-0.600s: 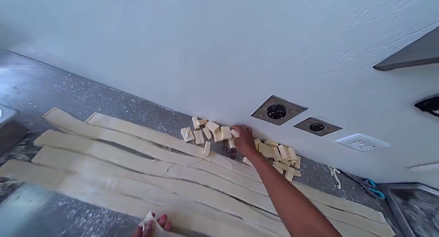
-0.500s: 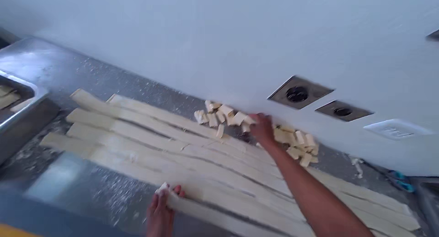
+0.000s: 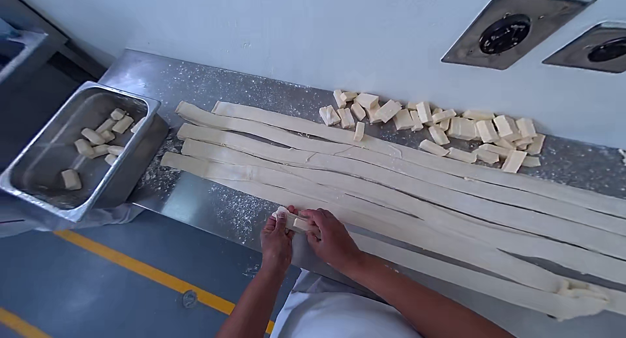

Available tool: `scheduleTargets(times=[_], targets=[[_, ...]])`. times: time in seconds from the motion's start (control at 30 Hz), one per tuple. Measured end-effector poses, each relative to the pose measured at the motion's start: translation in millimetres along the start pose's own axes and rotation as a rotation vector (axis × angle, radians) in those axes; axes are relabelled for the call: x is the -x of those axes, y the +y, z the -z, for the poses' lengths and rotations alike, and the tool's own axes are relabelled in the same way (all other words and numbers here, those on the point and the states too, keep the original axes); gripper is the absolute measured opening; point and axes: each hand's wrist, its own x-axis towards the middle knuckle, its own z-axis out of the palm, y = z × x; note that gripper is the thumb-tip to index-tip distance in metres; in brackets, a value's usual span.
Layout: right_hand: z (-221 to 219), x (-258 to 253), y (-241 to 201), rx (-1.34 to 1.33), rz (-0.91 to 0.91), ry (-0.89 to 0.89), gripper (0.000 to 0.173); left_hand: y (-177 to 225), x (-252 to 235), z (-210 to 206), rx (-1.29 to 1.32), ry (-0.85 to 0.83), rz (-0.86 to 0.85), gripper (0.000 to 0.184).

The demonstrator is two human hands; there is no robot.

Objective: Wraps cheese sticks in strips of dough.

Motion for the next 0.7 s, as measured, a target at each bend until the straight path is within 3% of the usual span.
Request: scheduleTargets(times=[0.23, 0.4, 0.47, 0.57, 0.7], targets=[[-17.2, 1.7, 0.1, 0.068, -0.005, 0.073, 0.060, 25.2, -7.9, 15.9, -0.099, 0.038, -0.231, 0.019], [-9.7, 6.0, 6.3, 0.020, -0.113, 0.078, 0.078, -40.8, 9.7, 18.0, -0.668, -0.407, -0.754, 0.021], [-1.2, 15.8, 14.3, 0.054, -0.119, 0.128, 0.083, -56.8, 6.4, 16.8, -0.933, -0.425, -0.997, 0.027], [16.1, 34.2, 22.3, 0.047, -0.144, 0.120, 0.074, -64.1, -1.1, 16.3, -1.091, -0.376, -1.176, 0.032], [25.0, 17.3, 18.7, -0.099, -0.085, -0.046, 0.048, -38.9, 0.8, 15.8, -0.922, -0.344, -1.191, 0.022]])
